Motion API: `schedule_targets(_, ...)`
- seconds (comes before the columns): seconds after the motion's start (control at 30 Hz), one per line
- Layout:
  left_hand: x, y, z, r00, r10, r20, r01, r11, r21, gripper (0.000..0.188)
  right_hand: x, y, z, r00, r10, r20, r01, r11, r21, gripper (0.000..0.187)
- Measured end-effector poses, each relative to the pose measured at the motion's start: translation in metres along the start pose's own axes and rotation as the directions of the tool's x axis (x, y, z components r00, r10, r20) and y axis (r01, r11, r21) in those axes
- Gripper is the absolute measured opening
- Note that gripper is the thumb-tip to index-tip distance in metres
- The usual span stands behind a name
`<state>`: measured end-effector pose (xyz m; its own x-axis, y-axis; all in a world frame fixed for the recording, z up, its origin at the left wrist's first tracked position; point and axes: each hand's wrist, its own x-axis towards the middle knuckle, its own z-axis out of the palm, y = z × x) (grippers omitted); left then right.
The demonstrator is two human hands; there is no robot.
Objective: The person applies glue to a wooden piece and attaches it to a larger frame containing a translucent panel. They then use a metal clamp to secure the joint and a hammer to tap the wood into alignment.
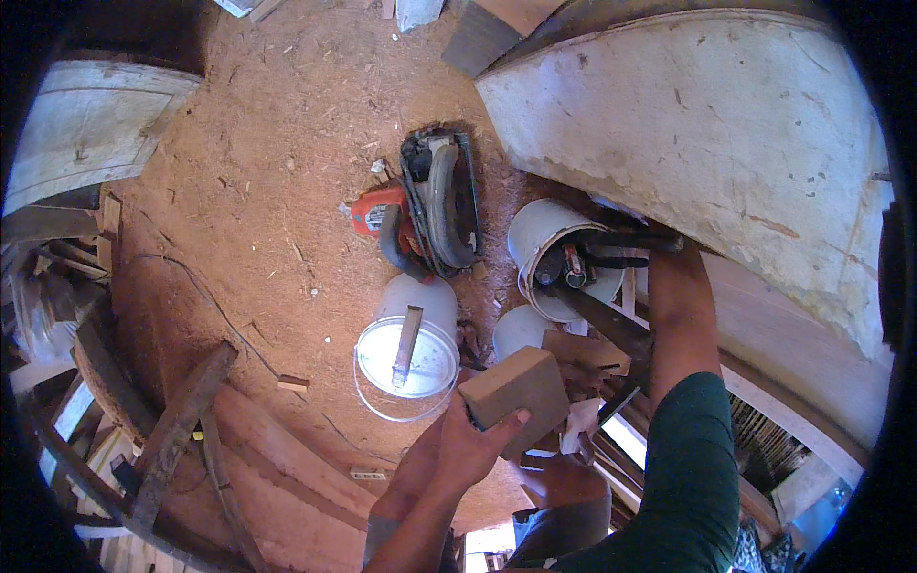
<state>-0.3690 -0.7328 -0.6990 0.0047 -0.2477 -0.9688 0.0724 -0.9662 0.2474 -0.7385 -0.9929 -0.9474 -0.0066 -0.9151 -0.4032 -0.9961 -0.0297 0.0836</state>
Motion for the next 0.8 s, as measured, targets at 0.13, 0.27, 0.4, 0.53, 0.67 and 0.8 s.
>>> schedule_targets(0.13, 0.004, -0.017, 0.006, 0.999, 0.039, -0.023, -0.041, 0.996, -0.074, 0.076, 0.001, -0.004, -0.002, 1.0, -0.014, -0.001, 0.014, 1.0, 0.004, 0.029)
schedule_targets(0.27, 0.001, -0.01, 0.005, 1.0, -0.002, -0.015, 0.001, 1.0, -0.028, 0.079, 0.004, -0.005, -0.003, 0.999, -0.035, -0.006, 0.035, 0.999, 0.002, 0.029)
schedule_targets(0.4, 0.007, -0.028, 0.011, 0.999, 0.029, -0.031, -0.033, 0.992, -0.118, 0.08, 0.007, -0.001, -0.011, 0.999, -0.048, -0.013, 0.048, 0.999, -0.002, 0.029)
schedule_targets(0.53, 0.023, -0.065, 0.009, 0.997, 0.031, -0.077, -0.04, 0.992, -0.119, 0.079, 0.008, 0.004, -0.027, 0.998, -0.07, -0.006, 0.07, 0.998, -0.006, 0.029)
schedule_targets(0.67, 0.024, -0.053, 0.01, 0.993, 0.079, -0.082, -0.099, 0.955, -0.279, 0.078, 0.004, 0.013, -0.052, 0.996, -0.085, 0.002, 0.085, 0.996, -0.013, 0.029)
schedule_targets(0.8, 0.023, -0.055, 0.015, 0.994, 0.083, -0.075, -0.109, 0.867, -0.487, 0.07, -0.002, 0.017, -0.082, 0.994, -0.109, 0.024, 0.109, 0.994, -0.021, 0.029)
